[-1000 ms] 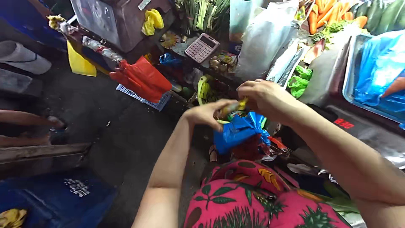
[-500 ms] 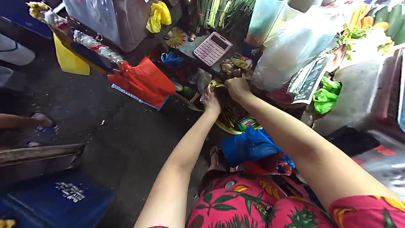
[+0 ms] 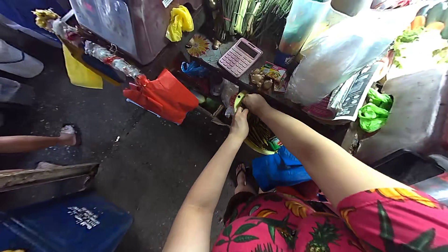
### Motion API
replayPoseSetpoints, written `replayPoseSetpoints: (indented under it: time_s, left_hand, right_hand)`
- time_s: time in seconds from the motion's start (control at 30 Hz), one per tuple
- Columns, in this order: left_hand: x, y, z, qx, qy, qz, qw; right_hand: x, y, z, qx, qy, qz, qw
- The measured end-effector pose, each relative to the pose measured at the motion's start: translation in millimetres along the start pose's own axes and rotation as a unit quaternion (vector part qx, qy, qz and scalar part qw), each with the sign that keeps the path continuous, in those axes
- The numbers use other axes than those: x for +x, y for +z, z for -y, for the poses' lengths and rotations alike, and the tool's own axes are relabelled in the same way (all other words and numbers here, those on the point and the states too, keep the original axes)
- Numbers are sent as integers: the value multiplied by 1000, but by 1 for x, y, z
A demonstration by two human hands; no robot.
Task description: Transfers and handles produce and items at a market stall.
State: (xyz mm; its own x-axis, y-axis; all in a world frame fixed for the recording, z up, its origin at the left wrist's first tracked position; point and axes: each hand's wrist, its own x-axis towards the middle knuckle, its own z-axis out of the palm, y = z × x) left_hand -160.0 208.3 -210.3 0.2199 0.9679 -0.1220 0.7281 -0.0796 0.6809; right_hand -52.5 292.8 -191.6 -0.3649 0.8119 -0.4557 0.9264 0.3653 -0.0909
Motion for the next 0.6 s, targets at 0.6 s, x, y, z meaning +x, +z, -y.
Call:
replayPoseSetpoints:
  time_s: [0.6]
  left_hand:
    - [58,-6,-33,179,-80,182,964]
  right_hand:
    - [-60,11,-10,151,78,-185,968]
